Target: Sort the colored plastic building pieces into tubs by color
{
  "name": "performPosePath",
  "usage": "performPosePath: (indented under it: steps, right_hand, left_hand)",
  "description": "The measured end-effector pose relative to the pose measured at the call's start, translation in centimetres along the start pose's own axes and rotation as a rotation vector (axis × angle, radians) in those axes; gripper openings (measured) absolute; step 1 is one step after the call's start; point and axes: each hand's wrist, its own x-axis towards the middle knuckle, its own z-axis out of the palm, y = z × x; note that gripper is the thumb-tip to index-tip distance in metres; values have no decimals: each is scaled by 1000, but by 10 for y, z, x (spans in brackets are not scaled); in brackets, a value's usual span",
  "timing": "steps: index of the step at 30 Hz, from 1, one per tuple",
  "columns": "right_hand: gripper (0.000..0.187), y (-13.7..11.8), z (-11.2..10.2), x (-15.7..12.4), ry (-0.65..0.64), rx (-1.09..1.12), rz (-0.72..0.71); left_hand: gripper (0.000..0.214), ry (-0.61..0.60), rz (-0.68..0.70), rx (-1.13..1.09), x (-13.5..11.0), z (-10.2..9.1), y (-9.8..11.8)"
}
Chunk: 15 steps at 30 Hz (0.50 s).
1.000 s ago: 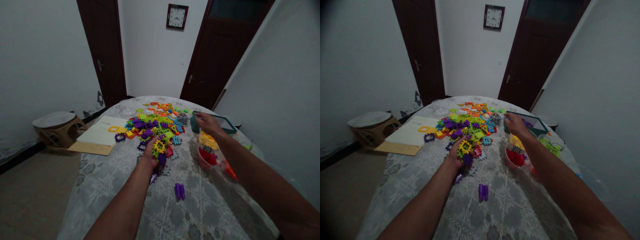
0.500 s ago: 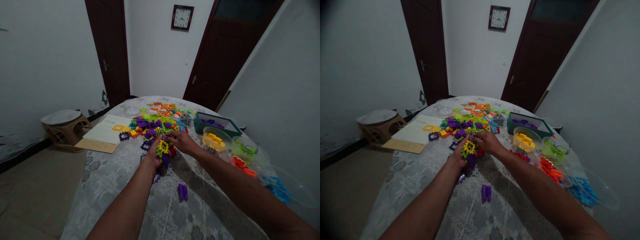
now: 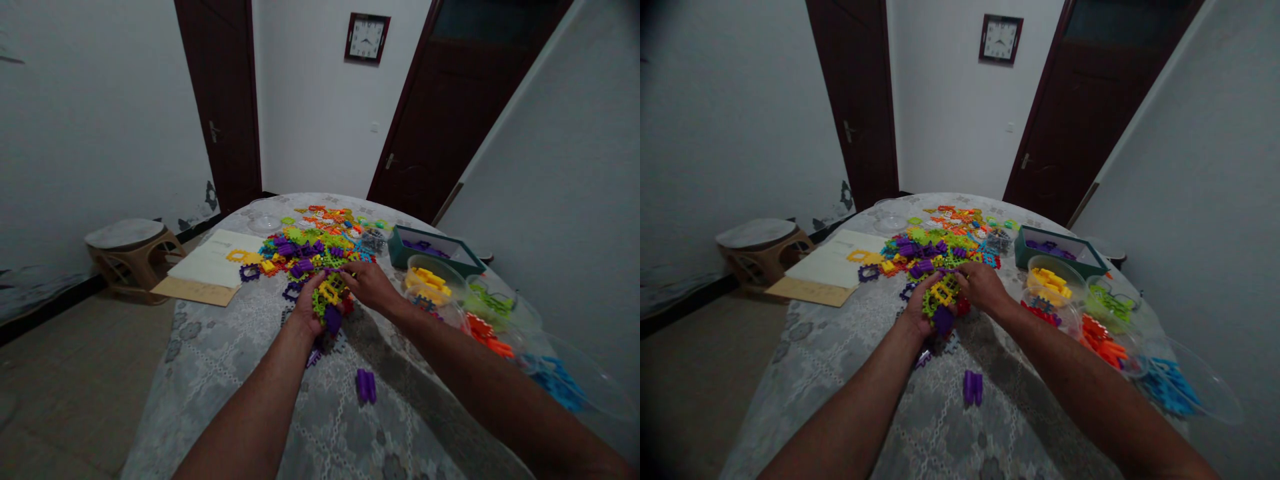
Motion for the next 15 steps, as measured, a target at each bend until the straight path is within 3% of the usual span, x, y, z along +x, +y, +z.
performPosePath:
  steps: [9,15]
  right_hand:
    - [29,2,-8,-1,32,-89,89]
    - [25,46,-44,4,17,-73,258]
  left_hand:
    - [32,-7,-48,-5,4,-7,1]
    - [29,59,-65,27,6,-10,4]
